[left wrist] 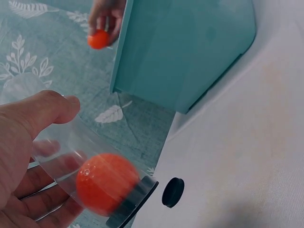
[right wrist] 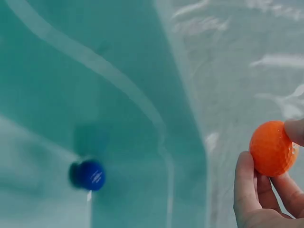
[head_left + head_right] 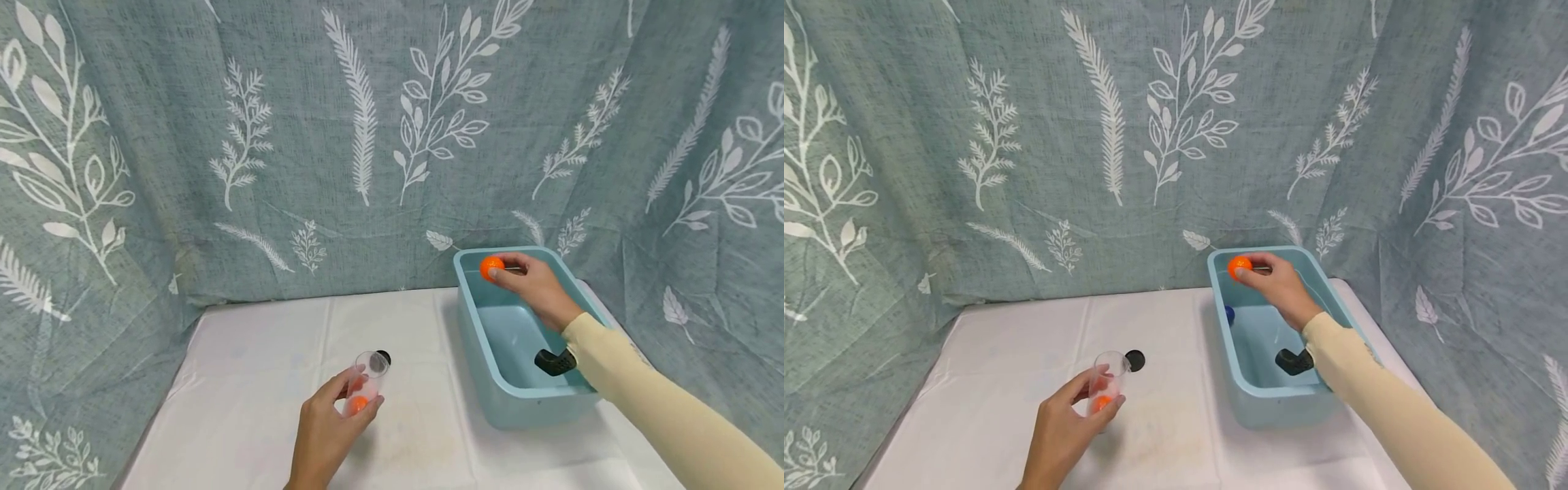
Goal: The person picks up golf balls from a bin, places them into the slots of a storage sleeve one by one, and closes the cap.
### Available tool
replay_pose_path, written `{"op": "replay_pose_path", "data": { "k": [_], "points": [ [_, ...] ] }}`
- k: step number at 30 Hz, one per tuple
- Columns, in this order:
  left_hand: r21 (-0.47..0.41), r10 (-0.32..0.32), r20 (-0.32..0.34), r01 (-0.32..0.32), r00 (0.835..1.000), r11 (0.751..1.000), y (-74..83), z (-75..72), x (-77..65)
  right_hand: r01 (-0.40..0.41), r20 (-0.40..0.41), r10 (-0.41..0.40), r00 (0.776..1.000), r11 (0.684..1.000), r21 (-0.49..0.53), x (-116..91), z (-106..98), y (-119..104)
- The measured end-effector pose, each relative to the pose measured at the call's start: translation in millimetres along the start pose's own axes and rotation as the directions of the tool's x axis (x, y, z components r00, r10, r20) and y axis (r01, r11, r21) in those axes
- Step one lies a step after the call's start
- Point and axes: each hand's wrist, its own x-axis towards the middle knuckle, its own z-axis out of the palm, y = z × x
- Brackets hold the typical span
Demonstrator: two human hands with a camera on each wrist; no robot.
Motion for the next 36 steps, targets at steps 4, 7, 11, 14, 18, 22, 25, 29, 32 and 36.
{"op": "replay_pose_path", "data": {
  "k": [4, 7, 11, 14, 18, 22, 25, 29, 32, 36],
  "points": [
    [-0.016, 0.024, -0.009, -0.024, 1.000, 1.000, 0.6, -2.3, 0.9, 0.072, 0.018, -0.074, 0.997, 0.996, 0.054, -7, 10, -17],
    [-0.021, 0.020, -0.005, -0.020, 1.000, 1.000, 1.5, -3.3, 1.1, 0.103, 0.045, -0.109, 0.993, 0.987, 0.120, -15, 23, -29],
    [-0.030, 0.008, 0.008, -0.007, 1.000, 1.000, 3.3, -4.2, 1.4, 0.115, 0.091, -0.137, 0.986, 0.970, 0.214, -27, 45, -41],
    [-0.036, 0.014, 0.010, -0.014, 1.000, 0.999, 4.9, -5.0, 2.3, 0.127, 0.125, -0.164, 0.979, 0.958, 0.258, -34, 64, -46],
    [-0.029, 0.031, -0.003, -0.031, 1.000, 0.999, 6.8, -6.5, 3.2, 0.128, 0.154, -0.182, 0.971, 0.943, 0.308, -40, 91, -47],
    [-0.021, 0.038, -0.009, -0.039, 0.999, 0.999, 8.2, -7.8, 3.1, 0.136, 0.172, -0.188, 0.967, 0.952, 0.276, -46, 116, -46],
    [-0.024, 0.040, -0.007, -0.040, 0.999, 0.999, 8.6, -8.4, 2.7, 0.161, 0.203, -0.215, 0.955, 0.954, 0.252, -50, 133, -44],
    [-0.032, 0.051, -0.008, -0.052, 0.999, 0.998, 8.4, -9.2, 1.8, 0.184, 0.247, -0.260, 0.933, 0.938, 0.295, -54, 151, -37],
    [-0.032, 0.074, -0.017, -0.074, 0.997, 0.997, 7.8, -10.2, 1.1, 0.192, 0.260, -0.281, 0.924, 0.927, 0.321, -56, 161, -32],
    [-0.033, 0.098, -0.027, -0.099, 0.995, 0.995, 7.0, -11.5, 0.7, 0.186, 0.281, -0.290, 0.915, 0.921, 0.343, -59, 171, -26]
  ]
}}
